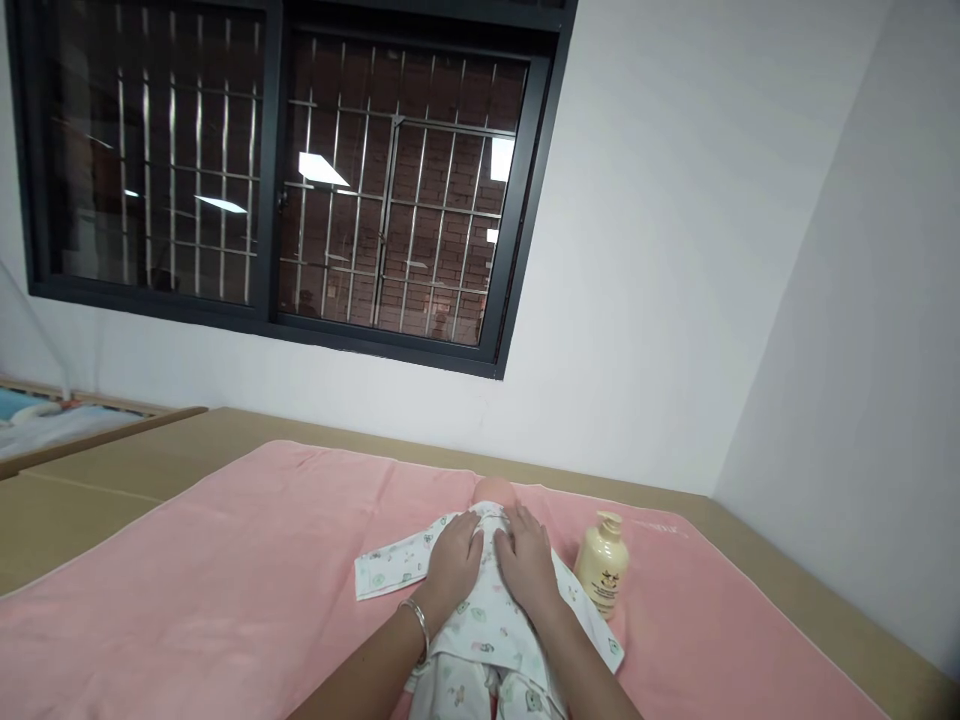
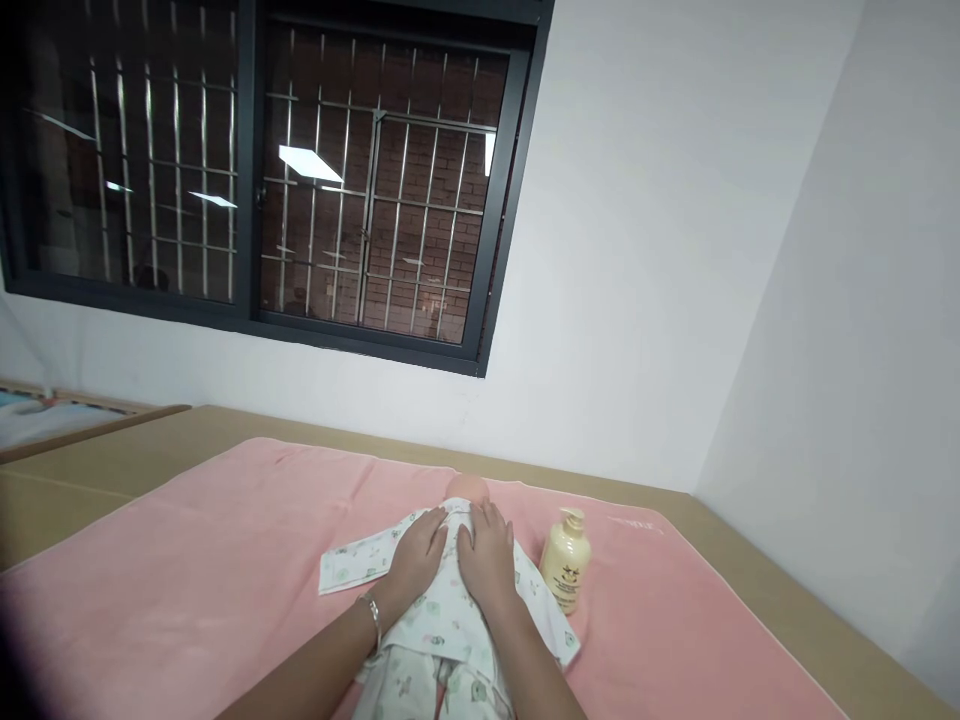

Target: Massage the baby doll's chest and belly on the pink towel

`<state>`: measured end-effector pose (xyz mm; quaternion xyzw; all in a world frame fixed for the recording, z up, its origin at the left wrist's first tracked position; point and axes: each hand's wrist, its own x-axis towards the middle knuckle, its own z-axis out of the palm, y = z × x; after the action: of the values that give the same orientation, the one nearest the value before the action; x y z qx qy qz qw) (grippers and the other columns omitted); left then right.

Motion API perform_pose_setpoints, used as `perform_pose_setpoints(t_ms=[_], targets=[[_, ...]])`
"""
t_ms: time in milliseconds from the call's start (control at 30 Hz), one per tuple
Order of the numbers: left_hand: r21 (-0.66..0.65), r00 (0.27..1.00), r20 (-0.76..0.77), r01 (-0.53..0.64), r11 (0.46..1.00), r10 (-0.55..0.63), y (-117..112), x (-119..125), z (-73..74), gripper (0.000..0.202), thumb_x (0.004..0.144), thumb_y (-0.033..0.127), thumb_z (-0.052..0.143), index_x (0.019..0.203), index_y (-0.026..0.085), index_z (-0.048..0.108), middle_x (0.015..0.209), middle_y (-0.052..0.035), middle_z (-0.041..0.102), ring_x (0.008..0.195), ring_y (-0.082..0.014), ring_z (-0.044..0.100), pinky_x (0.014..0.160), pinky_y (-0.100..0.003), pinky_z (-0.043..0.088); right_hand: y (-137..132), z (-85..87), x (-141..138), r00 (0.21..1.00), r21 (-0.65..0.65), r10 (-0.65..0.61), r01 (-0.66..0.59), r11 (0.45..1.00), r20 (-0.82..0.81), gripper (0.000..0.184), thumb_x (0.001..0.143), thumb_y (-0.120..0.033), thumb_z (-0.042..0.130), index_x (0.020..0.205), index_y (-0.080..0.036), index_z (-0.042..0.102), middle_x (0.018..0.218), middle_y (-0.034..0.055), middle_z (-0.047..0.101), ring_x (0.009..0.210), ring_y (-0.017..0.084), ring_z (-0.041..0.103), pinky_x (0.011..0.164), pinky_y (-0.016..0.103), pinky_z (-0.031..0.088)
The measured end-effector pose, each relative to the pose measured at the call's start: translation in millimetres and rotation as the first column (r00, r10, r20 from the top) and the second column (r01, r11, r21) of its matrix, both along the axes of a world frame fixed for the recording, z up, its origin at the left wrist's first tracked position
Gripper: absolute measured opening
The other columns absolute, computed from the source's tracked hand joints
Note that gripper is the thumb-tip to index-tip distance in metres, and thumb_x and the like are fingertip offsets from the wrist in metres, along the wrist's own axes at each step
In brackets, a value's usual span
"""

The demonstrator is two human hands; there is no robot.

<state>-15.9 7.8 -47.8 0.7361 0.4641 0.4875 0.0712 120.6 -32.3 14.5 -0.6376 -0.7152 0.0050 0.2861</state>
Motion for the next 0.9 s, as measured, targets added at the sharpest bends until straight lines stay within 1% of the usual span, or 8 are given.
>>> perform_pose_setpoints(t_ms=[67,233,367,533,667,733,833,900], targets=[[0.002,1.0,0.008,0.005,1.0,-0.005,0.2,-0.1,-0.2,0.041,0.095,0.03,0.035,0.124,0.017,0.061,0.127,-0.0101,0.064,0.121,-0.0235,0.056,0.107,-0.045,0.042,-0.8,-0.4,-1.7,1.0,0.059,-0.025,0.025,0.998,-0.001,0.053,0.09,-0.026,0.036,0.14,-0.015,0.048,0.152,0.0112,0.036,0.142,0.026,0.028,0.116,0.047,0.016],[0.025,1.0,0.02,0.0,1.0,0.0,-0.4,0.6,-0.3,0.04,0.094,0.028,0.035,0.123,0.018,0.061,0.125,-0.0102,0.065,0.119,-0.0235,0.058,0.107,-0.046,0.043,-0.6,-4.0,-4.8,1.0,0.011,0.026,-0.026,1.0,-0.008,0.047,0.09,-0.025,0.034,0.131,-0.018,0.057,0.145,0.0102,0.048,0.138,0.027,0.037,0.114,0.05,0.023],[0.1,1.0,-0.001,-0.026,0.995,0.026,-1.9,1.2,0.8,0.036,0.092,0.023,0.038,0.118,0.018,0.062,0.12,-0.0096,0.067,0.114,-0.0234,0.06,0.103,-0.045,0.047,-1.4,-3.5,-5.6,0.999,0.145,-0.034,0.035,0.989,-0.013,0.049,0.088,-0.021,0.035,0.132,-0.014,0.056,0.145,0.0112,0.047,0.137,0.025,0.038,0.115,0.044,0.02],[0.138,0.997,-0.037,-0.064,0.988,0.07,-2.3,0.9,1.9,0.033,0.089,0.019,0.039,0.112,0.017,0.063,0.113,-0.0105,0.069,0.109,-0.0252,0.062,0.098,-0.047,0.049,-2.2,3.7,-2.8,0.999,0.033,0.035,-0.034,0.999,-0.024,0.043,0.085,-0.021,0.038,0.118,-0.018,0.065,0.124,0.009,0.065,0.118,0.023,0.056,0.104,0.036,0.036],[0.132,0.997,-0.054,-0.047,0.99,0.055,-1.4,0.6,1.1,0.035,0.09,0.02,0.039,0.118,0.017,0.061,0.12,-0.0108,0.066,0.115,-0.0247,0.059,0.101,-0.046,0.046,-1.0,6.5,-0.2,0.999,0.098,-0.032,0.031,0.995,0.015,0.052,0.086,-0.024,0.039,0.134,-0.012,0.054,0.142,0.0124,0.05,0.132,0.026,0.043,0.109,0.038,0.029],[0.116,0.997,-0.072,-0.031,0.993,0.04,-1.3,0.7,1.5,0.037,0.091,0.021,0.039,0.122,0.017,0.059,0.123,-0.0112,0.065,0.117,-0.0244,0.057,0.102,-0.045,0.045,0.1,2.6,-0.8,0.997,0.052,-0.051,0.048,0.998,0.062,0.053,0.088,-0.028,0.039,0.138,-0.013,0.05,0.147,0.0122,0.044,0.137,0.029,0.036,0.111,0.044,0.025],[0.077,0.992,-0.118,-0.029,0.997,0.038,-2.2,0.9,5.2,0.038,0.09,0.021,0.039,0.122,0.016,0.058,0.12,-0.0114,0.065,0.115,-0.0247,0.057,0.1,-0.044,0.045,1.6,-5.1,-2.9,0.992,-0.047,-0.034,0.04,0.998,0.119,0.05,0.091,-0.031,0.036,0.136,-0.018,0.053,0.145,0.0104,0.047,0.134,0.028,0.04,0.108,0.045,0.029],[0.046,0.986,-0.159,-0.036,0.998,0.043,-3.6,0.6,9.4,0.035,0.09,0.021,0.039,0.119,0.017,0.059,0.116,-0.0106,0.067,0.112,-0.0249,0.059,0.098,-0.043,0.045,1.7,-7.6,-4.0,0.987,-0.043,-0.048,0.056,0.998,0.156,0.049,0.091,-0.031,0.036,0.135,-0.019,0.053,0.144,0.0107,0.049,0.132,0.027,0.043,0.105,0.041,0.032]])
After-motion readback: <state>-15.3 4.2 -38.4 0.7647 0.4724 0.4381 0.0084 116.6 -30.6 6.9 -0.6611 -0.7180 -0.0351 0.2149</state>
